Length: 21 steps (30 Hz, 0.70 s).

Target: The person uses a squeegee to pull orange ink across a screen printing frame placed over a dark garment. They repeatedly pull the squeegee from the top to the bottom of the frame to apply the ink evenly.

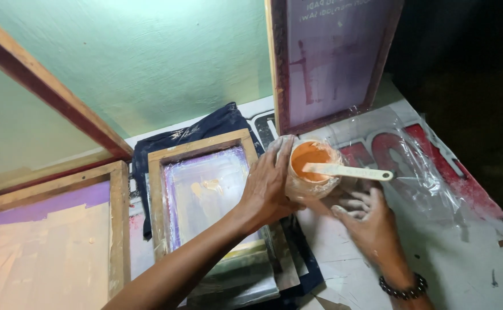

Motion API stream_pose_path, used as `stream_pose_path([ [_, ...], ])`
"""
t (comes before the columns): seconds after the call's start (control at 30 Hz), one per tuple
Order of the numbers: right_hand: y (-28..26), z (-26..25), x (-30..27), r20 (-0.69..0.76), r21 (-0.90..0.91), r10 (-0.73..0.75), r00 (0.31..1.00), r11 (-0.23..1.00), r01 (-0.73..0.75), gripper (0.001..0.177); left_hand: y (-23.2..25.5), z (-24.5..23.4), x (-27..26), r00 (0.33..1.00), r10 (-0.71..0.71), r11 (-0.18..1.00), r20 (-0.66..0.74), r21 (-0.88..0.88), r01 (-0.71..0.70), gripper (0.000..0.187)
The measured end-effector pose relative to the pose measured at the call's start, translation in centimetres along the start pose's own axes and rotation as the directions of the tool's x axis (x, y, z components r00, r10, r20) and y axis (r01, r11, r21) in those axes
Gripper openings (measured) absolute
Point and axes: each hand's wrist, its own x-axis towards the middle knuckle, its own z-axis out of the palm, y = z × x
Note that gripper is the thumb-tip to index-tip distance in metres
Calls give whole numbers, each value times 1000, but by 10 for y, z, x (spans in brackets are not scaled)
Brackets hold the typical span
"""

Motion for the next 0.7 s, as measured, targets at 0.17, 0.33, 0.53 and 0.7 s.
stream_pose_path([
  [0.17, 34, -4, -34, -259, 5, -77, 963, 997, 81, 35, -17, -36, -52, 975, 156, 980, -156, -98, -172, 50],
  [0.33, 47, 25, -62, -200, -1, -120, 972, 992, 123, 25, -27, -76, -112, 953, 83, 992, -292, 119, -50, 30],
  [0.53, -3, 54, -101, 193, 719, -201, 960, 695, 1, 57, -10, -105, -171, 915, -355, 708, -192, -695, 129, 46],
  [0.7, -35, 62, -134, 319, 808, -888, 331, 72, -585, 63, 31, -113, -205, 968, -230, 763, -95, -635, 119, 86],
])
